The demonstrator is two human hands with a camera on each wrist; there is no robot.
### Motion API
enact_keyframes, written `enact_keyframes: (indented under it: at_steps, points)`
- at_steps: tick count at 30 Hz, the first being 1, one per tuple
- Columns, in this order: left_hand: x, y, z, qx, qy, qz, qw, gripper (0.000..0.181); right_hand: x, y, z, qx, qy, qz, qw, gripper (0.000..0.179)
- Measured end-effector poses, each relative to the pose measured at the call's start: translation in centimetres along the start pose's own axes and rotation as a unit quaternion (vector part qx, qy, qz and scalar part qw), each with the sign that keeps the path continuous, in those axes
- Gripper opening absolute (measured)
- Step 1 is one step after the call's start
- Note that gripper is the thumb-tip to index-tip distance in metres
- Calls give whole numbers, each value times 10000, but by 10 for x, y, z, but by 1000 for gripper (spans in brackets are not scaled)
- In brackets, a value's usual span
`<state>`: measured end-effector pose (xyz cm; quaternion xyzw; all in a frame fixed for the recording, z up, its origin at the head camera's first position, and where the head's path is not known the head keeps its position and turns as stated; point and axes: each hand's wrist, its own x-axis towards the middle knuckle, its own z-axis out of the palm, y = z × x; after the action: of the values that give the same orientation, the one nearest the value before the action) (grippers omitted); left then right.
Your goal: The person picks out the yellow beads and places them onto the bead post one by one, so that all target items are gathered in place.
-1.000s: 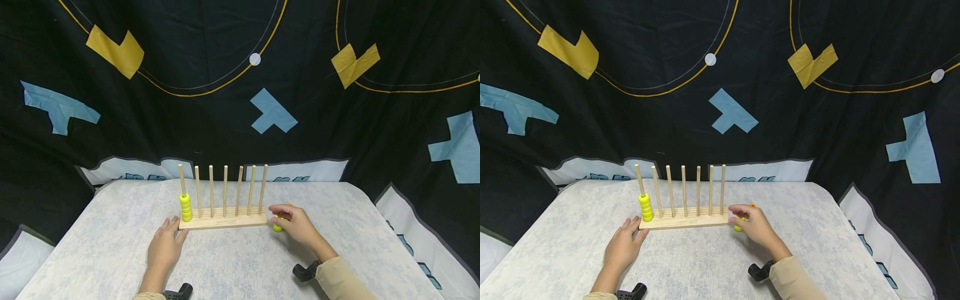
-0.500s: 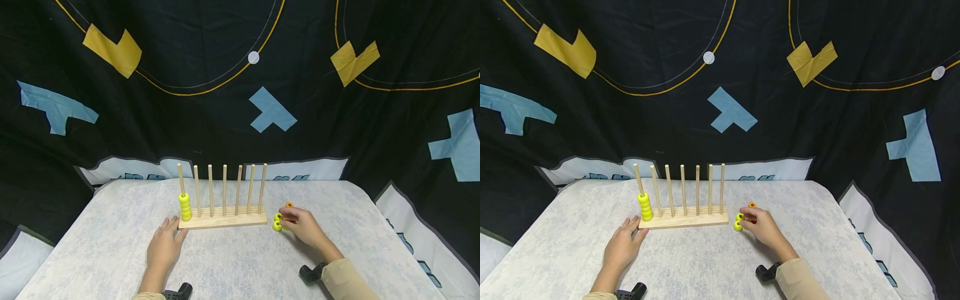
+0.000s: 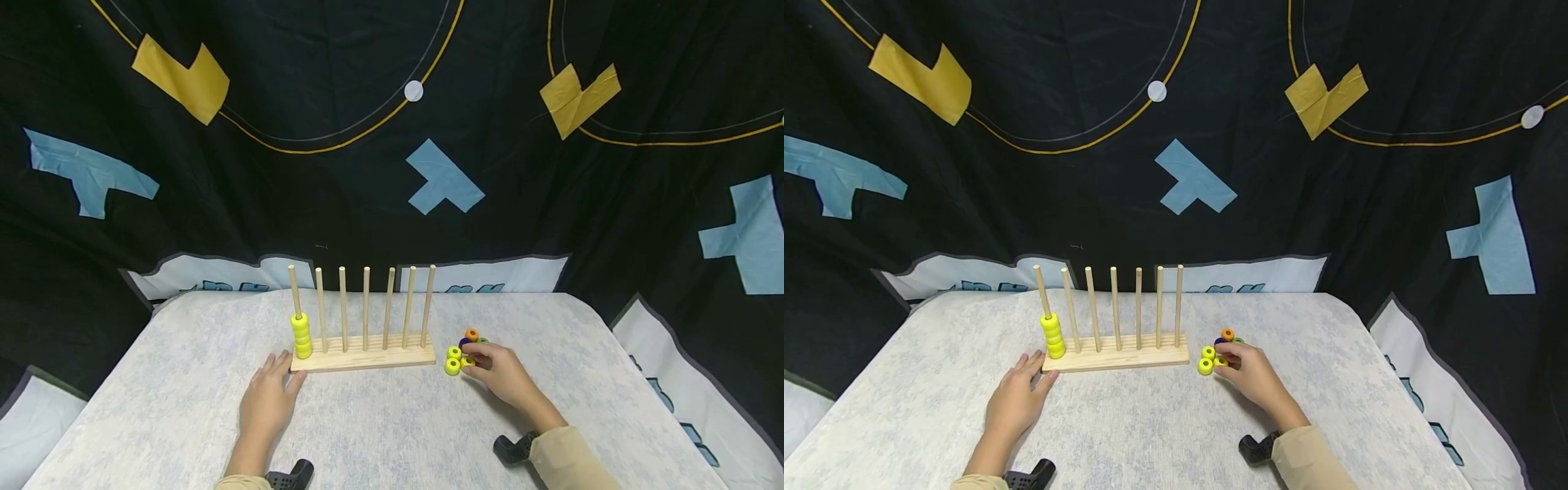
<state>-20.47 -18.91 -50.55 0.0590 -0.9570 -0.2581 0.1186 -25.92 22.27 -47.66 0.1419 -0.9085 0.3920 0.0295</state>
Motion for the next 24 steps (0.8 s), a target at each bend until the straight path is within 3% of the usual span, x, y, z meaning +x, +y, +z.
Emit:
enact_keyframes:
  at_steps: [24]
  points:
    - [-2, 3, -2, 33, -3, -6, 10000, 60, -5, -2, 6, -573, 232, -104, 9980, 40]
